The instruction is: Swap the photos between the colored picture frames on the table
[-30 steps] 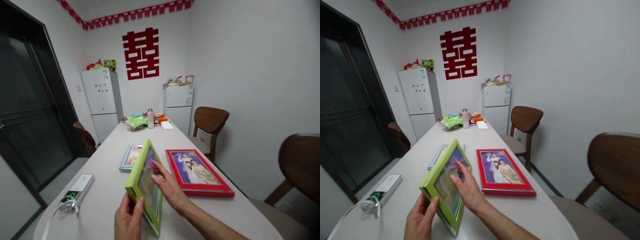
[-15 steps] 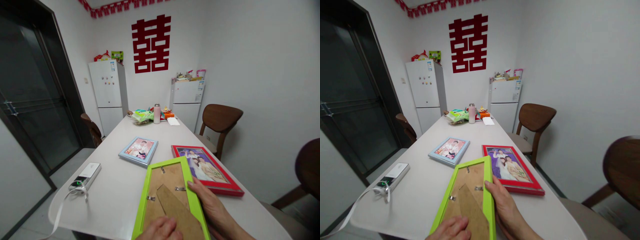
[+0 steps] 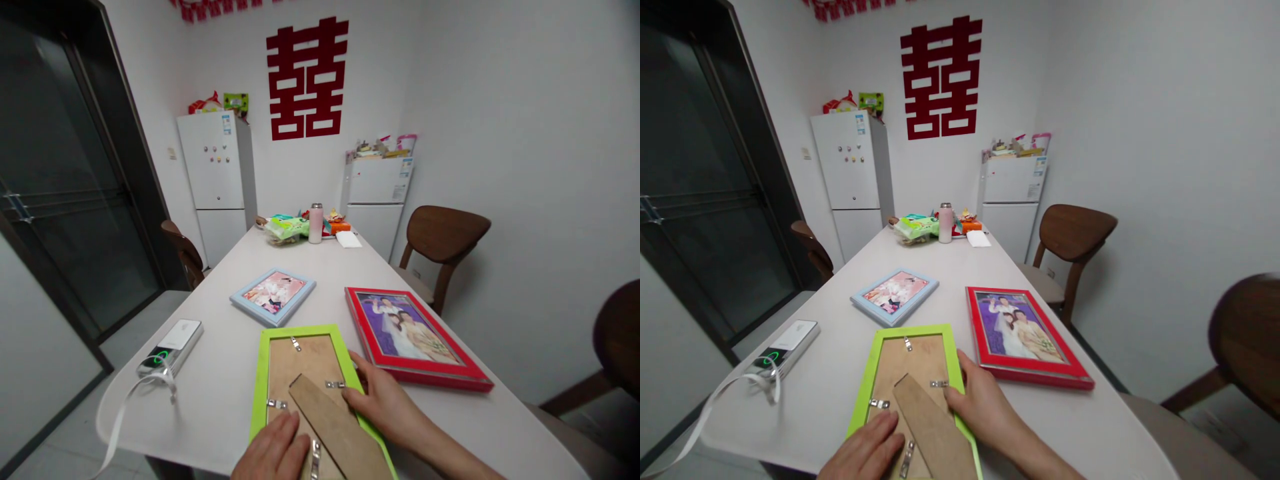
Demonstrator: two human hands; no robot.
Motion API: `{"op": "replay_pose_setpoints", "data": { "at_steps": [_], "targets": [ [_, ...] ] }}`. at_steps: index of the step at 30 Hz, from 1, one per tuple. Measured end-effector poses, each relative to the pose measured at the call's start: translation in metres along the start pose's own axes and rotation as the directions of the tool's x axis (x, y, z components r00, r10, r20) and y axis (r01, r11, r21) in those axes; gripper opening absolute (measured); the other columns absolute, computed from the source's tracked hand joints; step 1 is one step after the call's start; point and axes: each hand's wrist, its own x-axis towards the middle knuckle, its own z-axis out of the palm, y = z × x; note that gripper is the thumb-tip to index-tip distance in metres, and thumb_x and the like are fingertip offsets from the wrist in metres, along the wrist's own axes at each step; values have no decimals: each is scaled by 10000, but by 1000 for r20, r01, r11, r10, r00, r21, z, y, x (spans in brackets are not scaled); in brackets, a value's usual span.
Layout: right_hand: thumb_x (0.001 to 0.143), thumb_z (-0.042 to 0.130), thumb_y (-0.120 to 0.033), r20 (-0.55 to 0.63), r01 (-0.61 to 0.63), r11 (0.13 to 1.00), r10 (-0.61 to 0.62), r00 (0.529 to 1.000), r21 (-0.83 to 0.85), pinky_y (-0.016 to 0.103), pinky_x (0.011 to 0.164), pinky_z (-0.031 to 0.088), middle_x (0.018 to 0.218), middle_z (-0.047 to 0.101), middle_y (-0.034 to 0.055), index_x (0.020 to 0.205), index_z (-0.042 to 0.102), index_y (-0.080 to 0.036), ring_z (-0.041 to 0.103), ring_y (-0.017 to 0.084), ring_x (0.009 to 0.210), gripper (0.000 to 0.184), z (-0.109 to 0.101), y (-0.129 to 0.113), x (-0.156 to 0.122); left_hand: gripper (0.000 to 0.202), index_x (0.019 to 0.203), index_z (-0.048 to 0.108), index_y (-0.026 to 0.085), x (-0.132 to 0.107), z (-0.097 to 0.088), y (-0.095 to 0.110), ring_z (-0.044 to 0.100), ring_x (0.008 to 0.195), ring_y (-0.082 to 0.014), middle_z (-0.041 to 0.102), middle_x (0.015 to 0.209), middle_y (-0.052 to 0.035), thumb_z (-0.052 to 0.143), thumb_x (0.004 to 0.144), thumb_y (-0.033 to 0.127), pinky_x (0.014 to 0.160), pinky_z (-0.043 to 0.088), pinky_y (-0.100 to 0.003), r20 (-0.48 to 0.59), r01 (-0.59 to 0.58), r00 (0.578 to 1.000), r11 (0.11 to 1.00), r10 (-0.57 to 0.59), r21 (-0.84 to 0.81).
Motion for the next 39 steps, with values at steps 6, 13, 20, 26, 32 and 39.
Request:
{"op": "replay_pose_setpoints", "data": {
  "at_steps": [6,13,20,26,32,39],
  "targets": [
    [615,457,-172,-30,69,844,-100,995,-532,308,762,412,901,574,103,1020,524,-140,541,204,821,412,0,10,0,278,1075,491,246,-6,10,-7,546,984,-172,594,1074,-49,458,803,293,818,458,-228,29,-10,1000,997,12,-70],
    [647,458,-168,39,113,782,-112,993,-613,344,952,276,1249,373,147,1036,569,-145,338,242,1155,405,5,12,1,452,1113,459,243,-19,23,-7,439,1105,-237,516,1171,-111,494,730,481,896,386,-380,-52,275,956,941,-290,-200],
    [699,424,-129,22,124,725,-148,989,-678,319,901,322,1124,473,136,937,620,-136,422,223,1049,309,10,15,14,875,1246,274,144,-14,14,-16,361,1148,-297,402,1245,-199,607,561,574,873,396,-434,62,272,962,939,-265,-212],
    [745,412,-157,7,141,695,-191,982,-705,272,730,389,850,523,92,826,638,-160,491,178,811,240,11,17,31,984,1286,175,181,-13,15,-14,363,1146,-302,399,1254,-188,664,512,542,880,398,-435,45,306,951,913,-305,-272],
    [773,412,-198,44,238,688,-287,957,-685,292,815,337,954,532,103,972,587,-140,451,192,909,271,14,0,33,1014,1247,245,115,-5,19,-9,312,1171,-331,324,1282,-243,727,435,482,917,347,-469,80,427,901,844,-426,-324],
    [734,501,-268,257,395,682,-300,919,-616,243,720,349,791,555,46,688,626,-167,473,158,799,167,59,-18,45,1035,1221,235,-43,13,13,-8,262,1194,-331,264,1280,-311,760,408,325,967,281,-442,245,611,792,717,-560,-336]
  ]
}}
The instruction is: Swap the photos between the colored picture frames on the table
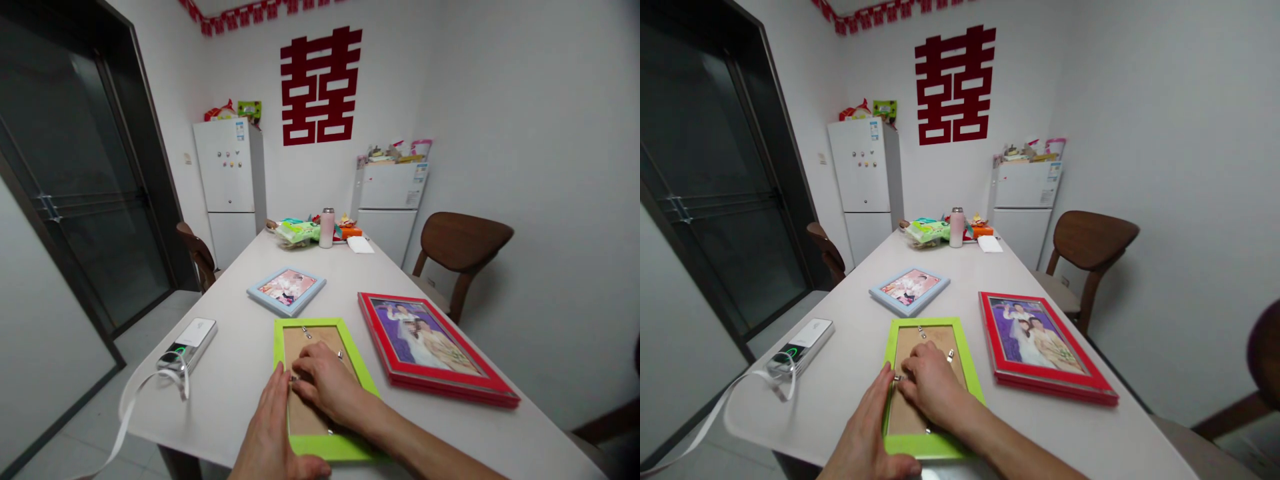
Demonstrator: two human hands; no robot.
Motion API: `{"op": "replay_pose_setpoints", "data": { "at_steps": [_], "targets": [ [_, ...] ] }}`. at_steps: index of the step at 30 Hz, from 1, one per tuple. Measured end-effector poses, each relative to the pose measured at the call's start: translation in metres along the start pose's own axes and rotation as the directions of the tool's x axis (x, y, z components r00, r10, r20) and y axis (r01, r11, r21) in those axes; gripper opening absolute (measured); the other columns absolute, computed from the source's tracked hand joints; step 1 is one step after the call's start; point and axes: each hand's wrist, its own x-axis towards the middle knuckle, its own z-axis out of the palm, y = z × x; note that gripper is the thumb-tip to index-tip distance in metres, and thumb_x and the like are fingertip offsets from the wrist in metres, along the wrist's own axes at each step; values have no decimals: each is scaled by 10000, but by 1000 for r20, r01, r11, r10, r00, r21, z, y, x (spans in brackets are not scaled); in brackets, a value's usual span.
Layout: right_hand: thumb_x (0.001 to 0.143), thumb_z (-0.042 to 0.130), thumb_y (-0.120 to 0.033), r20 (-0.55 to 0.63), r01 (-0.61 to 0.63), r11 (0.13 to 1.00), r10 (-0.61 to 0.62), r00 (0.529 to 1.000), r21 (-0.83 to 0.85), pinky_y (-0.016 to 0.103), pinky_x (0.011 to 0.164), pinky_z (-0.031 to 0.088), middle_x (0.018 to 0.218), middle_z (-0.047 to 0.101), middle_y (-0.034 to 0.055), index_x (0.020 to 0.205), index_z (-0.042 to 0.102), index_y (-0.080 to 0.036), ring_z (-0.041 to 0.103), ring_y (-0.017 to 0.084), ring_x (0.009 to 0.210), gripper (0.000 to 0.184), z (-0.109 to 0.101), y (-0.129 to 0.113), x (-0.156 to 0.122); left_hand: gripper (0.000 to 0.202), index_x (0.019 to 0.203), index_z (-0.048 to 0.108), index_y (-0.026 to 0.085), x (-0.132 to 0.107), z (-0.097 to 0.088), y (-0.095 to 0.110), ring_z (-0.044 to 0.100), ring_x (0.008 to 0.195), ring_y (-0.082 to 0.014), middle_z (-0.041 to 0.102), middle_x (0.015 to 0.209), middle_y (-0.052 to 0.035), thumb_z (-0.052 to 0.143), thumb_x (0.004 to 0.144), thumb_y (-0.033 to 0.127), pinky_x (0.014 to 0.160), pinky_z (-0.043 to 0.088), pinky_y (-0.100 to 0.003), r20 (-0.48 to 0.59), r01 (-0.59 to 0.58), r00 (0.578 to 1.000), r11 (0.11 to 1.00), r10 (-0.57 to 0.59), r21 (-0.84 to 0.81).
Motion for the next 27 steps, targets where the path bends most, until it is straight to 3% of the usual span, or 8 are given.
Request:
{"op": "replay_pose_setpoints", "data": {
  "at_steps": [3,7,13,20,27],
  "targets": [
    [750,478,-250,-39,-32,999,31,999,-34,238,692,343,762,554,43,702,635,-180,470,151,780,179,11,-2,8,1023,1216,241,-58,0,1,-1,267,1190,-335,273,1273,-316,759,402,280,968,278,-445,19,2,1000,1000,-2,6],
    [755,446,-185,-61,-43,996,39,997,-73,221,692,336,768,568,39,734,629,-179,476,141,776,185,12,3,13,1026,1232,244,3,-2,6,-8,298,1173,-345,305,1267,-296,765,395,286,940,310,-473,-26,-57,998,998,58,9],
    [777,376,-168,-85,-140,977,127,988,-160,232,723,319,773,577,64,789,612,-143,485,147,768,238,4,32,31,1042,1251,226,59,1,6,-15,315,1168,-336,325,1271,-267,762,414,373,927,329,-480,-68,-148,987,989,146,-15],
    [764,400,-211,-140,-268,934,240,961,-237,282,717,299,863,536,101,823,607,-145,449,197,835,225,13,51,45,1019,1236,283,60,9,-1,-12,306,1175,-326,332,1281,-236,769,383,334,960,289,-458,52,-21,998,999,22,-29],
    [793,380,-253,-138,-271,926,242,960,-263,288,703,300,898,517,79,861,590,-180,432,195,852,233,14,50,40,952,1227,327,79,14,-15,-1,255,1203,-316,309,1298,-224,730,425,397,967,263,-464,170,32,985,999,-31,-5]
  ]
}}
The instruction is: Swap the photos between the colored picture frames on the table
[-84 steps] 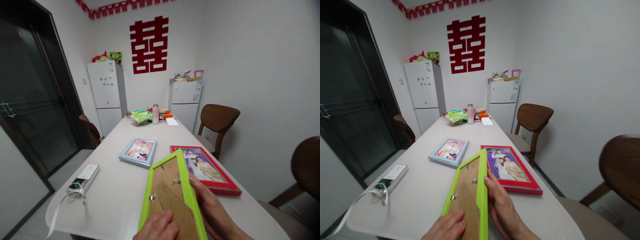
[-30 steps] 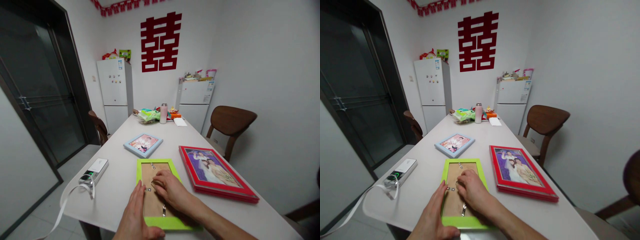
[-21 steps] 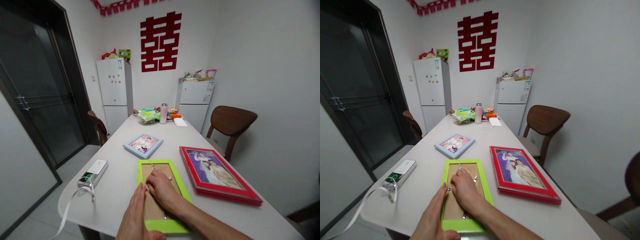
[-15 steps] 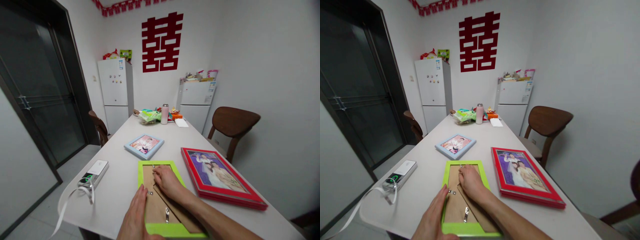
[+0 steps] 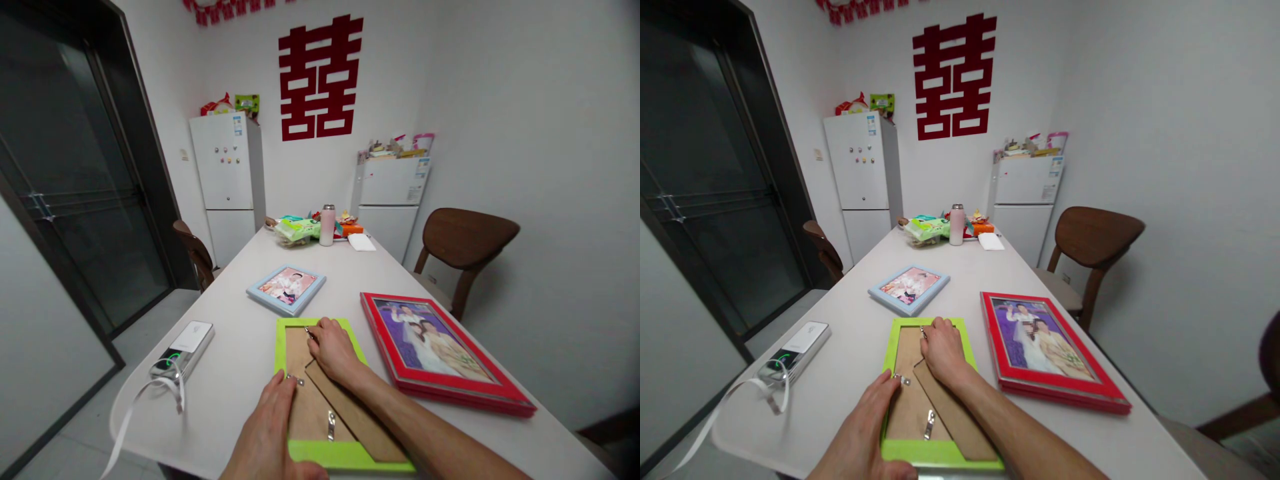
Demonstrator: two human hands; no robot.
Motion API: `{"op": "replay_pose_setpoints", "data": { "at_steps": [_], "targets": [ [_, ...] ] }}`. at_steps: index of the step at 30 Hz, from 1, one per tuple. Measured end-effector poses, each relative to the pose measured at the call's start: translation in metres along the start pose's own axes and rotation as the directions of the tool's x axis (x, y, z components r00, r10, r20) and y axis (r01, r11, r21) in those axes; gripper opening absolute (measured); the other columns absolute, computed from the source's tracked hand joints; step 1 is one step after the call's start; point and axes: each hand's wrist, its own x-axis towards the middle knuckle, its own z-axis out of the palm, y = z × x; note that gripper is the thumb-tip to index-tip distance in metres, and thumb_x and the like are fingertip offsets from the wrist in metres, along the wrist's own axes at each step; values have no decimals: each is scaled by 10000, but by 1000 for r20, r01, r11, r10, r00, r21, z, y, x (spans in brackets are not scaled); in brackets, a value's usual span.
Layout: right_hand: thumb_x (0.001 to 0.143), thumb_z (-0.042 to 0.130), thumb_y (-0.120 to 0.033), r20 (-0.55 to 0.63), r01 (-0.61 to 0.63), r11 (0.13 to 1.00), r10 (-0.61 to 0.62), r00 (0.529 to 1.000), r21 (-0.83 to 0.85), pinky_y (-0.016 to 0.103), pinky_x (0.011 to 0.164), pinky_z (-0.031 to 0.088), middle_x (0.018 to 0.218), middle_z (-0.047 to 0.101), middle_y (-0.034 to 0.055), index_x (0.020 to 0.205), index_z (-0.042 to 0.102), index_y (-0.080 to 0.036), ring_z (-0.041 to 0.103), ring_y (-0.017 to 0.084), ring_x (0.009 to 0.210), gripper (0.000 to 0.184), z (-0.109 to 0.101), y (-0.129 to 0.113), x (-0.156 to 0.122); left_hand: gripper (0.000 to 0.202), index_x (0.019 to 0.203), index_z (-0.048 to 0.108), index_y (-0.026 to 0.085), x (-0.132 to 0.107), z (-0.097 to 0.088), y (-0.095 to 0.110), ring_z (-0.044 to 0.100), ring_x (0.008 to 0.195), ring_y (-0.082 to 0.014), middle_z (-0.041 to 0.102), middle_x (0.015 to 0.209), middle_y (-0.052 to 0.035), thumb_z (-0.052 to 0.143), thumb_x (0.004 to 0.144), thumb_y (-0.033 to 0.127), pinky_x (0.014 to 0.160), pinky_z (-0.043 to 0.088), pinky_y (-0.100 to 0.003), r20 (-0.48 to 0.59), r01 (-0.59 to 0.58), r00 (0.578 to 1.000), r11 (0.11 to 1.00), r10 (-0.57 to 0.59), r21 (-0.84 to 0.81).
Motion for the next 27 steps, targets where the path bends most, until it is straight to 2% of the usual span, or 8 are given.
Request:
{"op": "replay_pose_setpoints", "data": {
  "at_steps": [5,9,15,19,22,24,27],
  "targets": [
    [791,389,-253,6,3,1000,-3,1000,2,288,689,301,885,517,79,832,598,-181,432,193,842,224,-2,0,0,944,1227,316,34,0,-7,8,223,1220,-301,286,1306,-232,728,442,356,984,249,-419,43,36,998,999,-35,-9],
    [794,381,-260,1,10,1000,-10,1000,18,294,675,295,882,511,83,851,600,-185,431,196,835,239,-3,1,-2,921,1238,285,56,-3,-1,3,214,1225,-289,276,1315,-221,714,479,354,989,230,-440,-11,-20,1000,1000,19,-23],
    [786,397,-242,0,45,997,-45,999,64,296,674,288,880,520,57,912,604,-268,432,191,839,243,-6,-2,0,989,1251,217,57,-4,5,-1,256,1208,-295,266,1316,-229,743,439,260,989,243,-445,-101,-69,993,996,63,-55],
    [780,417,-265,-13,76,993,-75,997,88,306,709,291,899,522,65,920,600,-222,432,190,851,234,-14,-9,-13,1029,1272,169,68,-4,6,-2,258,1202,-316,251,1319,-239,738,447,300,975,251,-477,-128,-69,990,994,57,-87],
    [744,483,-355,-10,174,972,-175,985,159,296,749,288,948,510,45,882,607,-223,421,184,897,227,-19,-19,-29,1052,1278,153,55,-5,6,-1,249,1203,-326,252,1316,-246,732,439,316,975,250,-477,-120,-52,992,992,39,-112],
    [727,503,-384,13,224,950,-232,973,218,282,736,298,897,521,37,819,620,-220,426,180,889,222,-20,-26,-36,1049,1278,149,47,-5,5,1,246,1205,-320,256,1315,-244,730,434,272,981,248,-464,-110,-25,994,993,12,-118],
    [742,493,-321,36,190,952,-204,978,239,272,718,318,817,536,42,771,619,-194,442,173,851,181,-18,-35,-36,1050,1284,128,66,-5,5,2,243,1209,-309,246,1325,-228,723,432,218,985,242,-464,-117,-19,993,992,4,-127]
  ]
}}
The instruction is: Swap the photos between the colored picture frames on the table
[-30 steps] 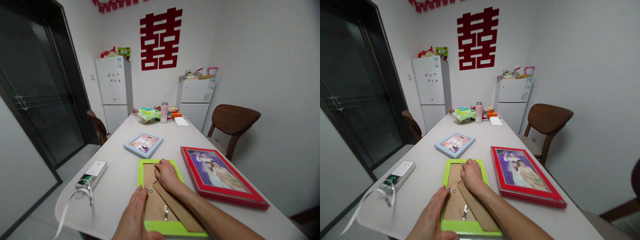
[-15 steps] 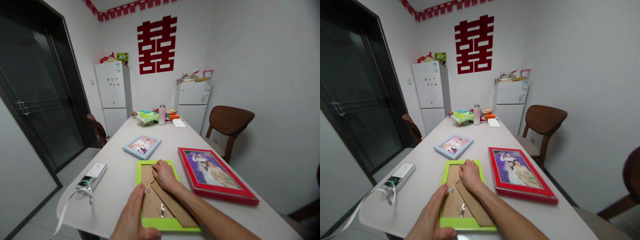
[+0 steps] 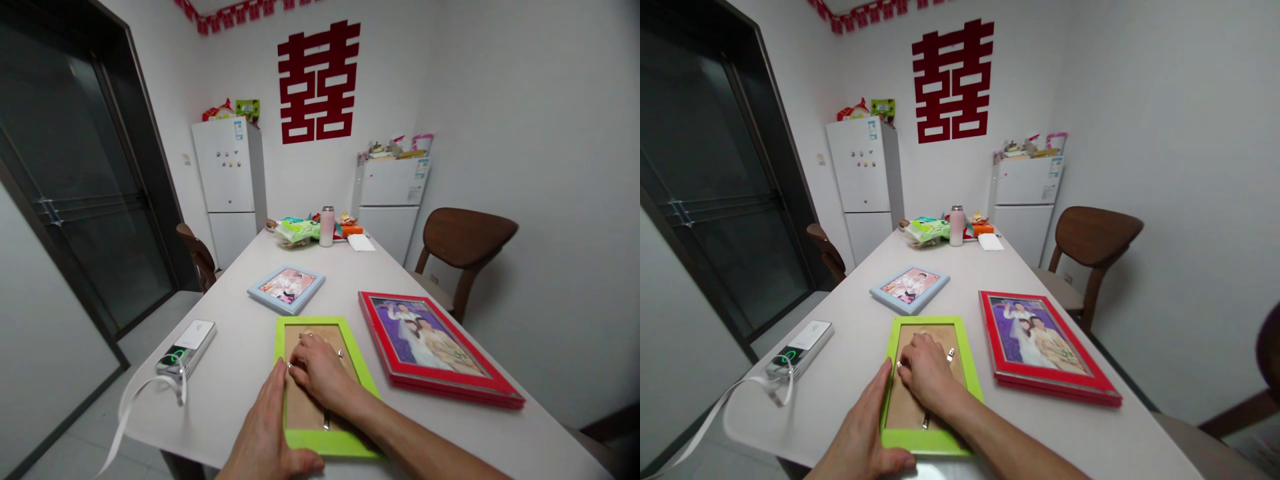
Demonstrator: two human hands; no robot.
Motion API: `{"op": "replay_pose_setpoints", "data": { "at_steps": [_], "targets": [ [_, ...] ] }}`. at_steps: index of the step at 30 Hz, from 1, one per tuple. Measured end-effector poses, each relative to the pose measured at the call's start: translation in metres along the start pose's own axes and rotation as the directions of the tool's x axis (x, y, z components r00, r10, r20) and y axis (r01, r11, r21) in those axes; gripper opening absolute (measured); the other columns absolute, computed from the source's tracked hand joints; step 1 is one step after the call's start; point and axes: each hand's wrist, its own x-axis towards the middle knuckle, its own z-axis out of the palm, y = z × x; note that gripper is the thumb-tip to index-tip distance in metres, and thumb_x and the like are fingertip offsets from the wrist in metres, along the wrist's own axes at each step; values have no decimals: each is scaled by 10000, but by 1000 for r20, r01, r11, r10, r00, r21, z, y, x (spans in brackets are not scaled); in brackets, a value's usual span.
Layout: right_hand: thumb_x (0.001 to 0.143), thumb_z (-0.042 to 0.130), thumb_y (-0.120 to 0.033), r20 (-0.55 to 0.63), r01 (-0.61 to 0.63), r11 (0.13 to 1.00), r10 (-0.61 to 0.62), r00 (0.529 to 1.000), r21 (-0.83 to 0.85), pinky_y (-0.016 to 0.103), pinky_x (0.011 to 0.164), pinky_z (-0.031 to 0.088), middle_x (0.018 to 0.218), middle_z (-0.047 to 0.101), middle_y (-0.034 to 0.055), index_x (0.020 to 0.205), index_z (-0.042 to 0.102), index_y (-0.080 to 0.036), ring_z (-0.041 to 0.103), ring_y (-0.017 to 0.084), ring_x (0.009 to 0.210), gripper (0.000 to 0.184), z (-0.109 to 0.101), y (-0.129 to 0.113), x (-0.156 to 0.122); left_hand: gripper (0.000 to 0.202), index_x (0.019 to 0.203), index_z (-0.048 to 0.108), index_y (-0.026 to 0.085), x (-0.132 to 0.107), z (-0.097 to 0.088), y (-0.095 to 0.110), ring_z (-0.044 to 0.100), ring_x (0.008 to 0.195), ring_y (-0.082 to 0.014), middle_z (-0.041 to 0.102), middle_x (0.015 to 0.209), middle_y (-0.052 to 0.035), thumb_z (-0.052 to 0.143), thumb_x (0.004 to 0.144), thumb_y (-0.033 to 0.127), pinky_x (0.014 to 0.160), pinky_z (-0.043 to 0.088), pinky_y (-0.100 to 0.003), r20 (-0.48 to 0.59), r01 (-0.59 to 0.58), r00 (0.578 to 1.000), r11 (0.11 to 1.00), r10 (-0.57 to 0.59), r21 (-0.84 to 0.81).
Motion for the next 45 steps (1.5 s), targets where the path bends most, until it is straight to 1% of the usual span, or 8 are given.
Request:
{"op": "replay_pose_setpoints", "data": {
  "at_steps": [4,8,12,21,27,36,40,45],
  "targets": [
    [758,468,-269,14,-24,999,23,1000,41,283,746,335,838,548,56,804,613,-182,458,174,853,175,-9,1,2,1057,1283,133,77,0,1,-1,254,1205,-309,254,1325,-217,730,421,211,982,248,-465,-1,-4,1000,1000,4,-17],
    [695,537,-221,134,108,974,-137,981,201,300,854,308,1023,514,40,910,601,-228,428,173,976,225,-37,13,-19,1065,1275,142,48,-1,1,-3,253,1207,-299,260,1319,-223,743,416,234,991,248,-436,-2,-1,1000,1000,1,-13],
    [632,592,-180,260,131,954,-203,944,270,317,929,244,1148,443,-1,832,643,-286,352,176,1089,232,-51,22,-44,1065,1278,147,71,-1,3,-5,250,1207,-304,260,1324,-209,748,417,251,991,246,-441,-18,-21,1000,1000,20,-8],
    [665,596,-283,125,98,974,-125,984,203,330,867,298,1012,513,11,696,646,-252,416,183,981,67,-32,18,-48,1067,1290,110,128,-2,5,-11,267,1204,-290,267,1329,-176,739,438,255,982,266,-439,-34,-54,998,999,54,0],
    [605,616,-370,7,-80,990,79,997,114,339,825,331,1047,491,79,950,580,-216,436,224,960,380,-30,20,-51,1059,1281,154,70,-1,1,-4,261,1202,-312,260,1324,-213,748,437,309,986,250,-444,-14,-44,999,999,44,-7],
    [601,520,-180,10,-120,989,120,993,89,282,703,379,832,551,53,899,592,-199,488,177,782,307,-41,23,-46,802,1269,218,73,1,-4,4,293,1198,-257,306,1318,-165,612,594,251,995,244,-394,-36,30,999,980,-38,-196],
    [613,530,-199,-27,-116,989,119,993,90,288,698,384,825,548,57,876,608,-195,486,178,775,274,-55,11,-41,554,1216,312,99,9,-5,12,406,1129,-213,439,1238,-121,494,721,269,957,313,-342,-131,42,984,866,-123,-499],
    [641,543,-219,-36,11,980,-4,999,201,288,759,379,914,538,59,897,594,-191,474,179,865,263,-63,-17,-35,439,1109,397,126,16,-19,10,567,932,-226,611,1018,-88,510,725,308,754,473,-327,-32,111,957,467,-288,-877]
  ]
}}
